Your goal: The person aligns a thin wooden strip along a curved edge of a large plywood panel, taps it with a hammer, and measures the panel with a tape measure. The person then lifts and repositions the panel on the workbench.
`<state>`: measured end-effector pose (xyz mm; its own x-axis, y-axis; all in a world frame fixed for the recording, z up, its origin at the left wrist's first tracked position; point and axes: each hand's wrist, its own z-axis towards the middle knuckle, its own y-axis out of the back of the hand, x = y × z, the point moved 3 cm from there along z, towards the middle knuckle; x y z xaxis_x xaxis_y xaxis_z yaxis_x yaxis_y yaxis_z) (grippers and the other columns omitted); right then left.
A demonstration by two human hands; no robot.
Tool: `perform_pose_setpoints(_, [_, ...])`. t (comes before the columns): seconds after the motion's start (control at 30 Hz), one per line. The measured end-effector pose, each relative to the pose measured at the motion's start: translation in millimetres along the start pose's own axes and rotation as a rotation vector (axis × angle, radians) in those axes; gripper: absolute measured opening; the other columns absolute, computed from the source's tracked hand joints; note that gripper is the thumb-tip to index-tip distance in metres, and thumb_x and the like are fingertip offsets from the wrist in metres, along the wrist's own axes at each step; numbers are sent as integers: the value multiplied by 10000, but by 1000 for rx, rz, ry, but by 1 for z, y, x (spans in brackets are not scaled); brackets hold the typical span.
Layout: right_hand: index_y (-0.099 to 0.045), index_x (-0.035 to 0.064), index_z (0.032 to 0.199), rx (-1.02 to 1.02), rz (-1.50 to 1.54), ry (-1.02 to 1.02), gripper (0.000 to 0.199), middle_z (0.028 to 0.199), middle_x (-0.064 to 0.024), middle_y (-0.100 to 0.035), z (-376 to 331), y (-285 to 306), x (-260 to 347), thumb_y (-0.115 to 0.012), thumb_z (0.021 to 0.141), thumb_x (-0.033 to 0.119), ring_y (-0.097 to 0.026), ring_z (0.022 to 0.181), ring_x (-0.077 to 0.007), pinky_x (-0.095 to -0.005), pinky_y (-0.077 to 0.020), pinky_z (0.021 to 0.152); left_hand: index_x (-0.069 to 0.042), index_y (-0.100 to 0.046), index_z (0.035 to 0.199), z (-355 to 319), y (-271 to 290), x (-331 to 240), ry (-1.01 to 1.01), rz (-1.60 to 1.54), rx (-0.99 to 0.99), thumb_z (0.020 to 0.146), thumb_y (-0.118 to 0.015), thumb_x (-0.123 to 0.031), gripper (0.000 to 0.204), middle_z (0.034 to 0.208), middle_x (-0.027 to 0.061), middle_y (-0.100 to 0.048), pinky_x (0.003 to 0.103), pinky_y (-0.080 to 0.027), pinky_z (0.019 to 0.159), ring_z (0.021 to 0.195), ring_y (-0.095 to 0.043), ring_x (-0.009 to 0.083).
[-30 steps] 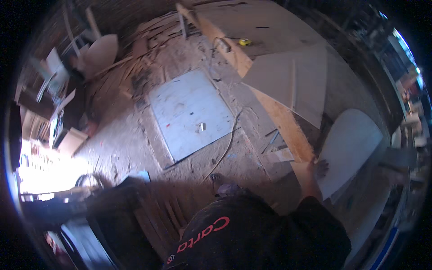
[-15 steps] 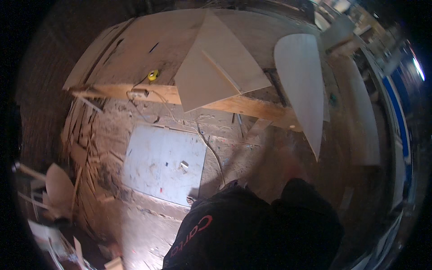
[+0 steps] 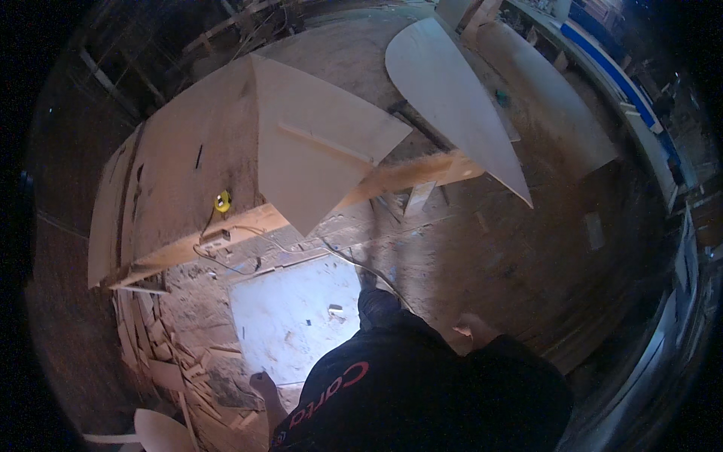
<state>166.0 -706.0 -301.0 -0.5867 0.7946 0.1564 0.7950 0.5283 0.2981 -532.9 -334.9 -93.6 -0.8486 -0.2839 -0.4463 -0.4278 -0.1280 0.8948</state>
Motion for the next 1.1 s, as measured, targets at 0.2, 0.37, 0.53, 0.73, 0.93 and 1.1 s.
perform_pose_setpoints(0.2, [-627,80,1268,-293,977,630,460,1168,-132,-680,122,93,111,-720,919,365,-665,952,-266,-422,-545,839,66,-663,1206,134,-6,-150,-125,-175,-214,881,-702,-102,368,1062,215,-665,459,-543,809,917,-668,340])
perform_pose_setpoints(0.37, [-685,60,1262,-673,694,301,383,990,-103,-723,53,280,245,-735,935,255,-666,842,-166,-354,-536,731,67,-604,1317,208,-23,-263,-274,-225,-180,903,-732,-144,482,1141,220,-662,467,-529,924,1049,-665,352])
perform_pose_setpoints(0.53, [-711,33,1197,-862,730,307,356,987,-107,-752,-43,329,309,-715,936,275,-687,789,-156,-339,-547,715,69,-534,1399,284,-39,-343,-539,-177,-129,900,-752,-196,605,1274,284,-619,477,-473,1044,1204,-600,423])
perform_pose_setpoints(0.73, [-682,84,1262,-899,365,-57,378,1157,-188,-716,-102,185,255,-600,989,332,-693,1023,-311,-424,-543,867,39,-408,1505,362,-89,-401,-764,-105,22,921,-721,-338,762,1504,333,-388,541,-376,1139,1393,-401,488])
perform_pose_setpoints(0.93, [-588,115,1366,-745,840,-453,441,1293,-218,-634,-156,-46,277,-498,1026,381,-613,1154,-388,-482,-482,991,-49,-513,1452,410,-147,-404,-966,166,244,929,-695,-342,626,1526,303,-373,532,-358,1152,1418,-372,466])
perform_pose_setpoints(1.1, [-649,127,1281,-307,922,-431,400,1188,-170,-681,-144,-162,363,-527,1017,402,-651,1061,-349,-463,-509,939,-85,-543,1437,432,-148,-388,-869,142,272,887,-733,-287,616,1475,266,-449,512,-418,1094,1362,-445,436])
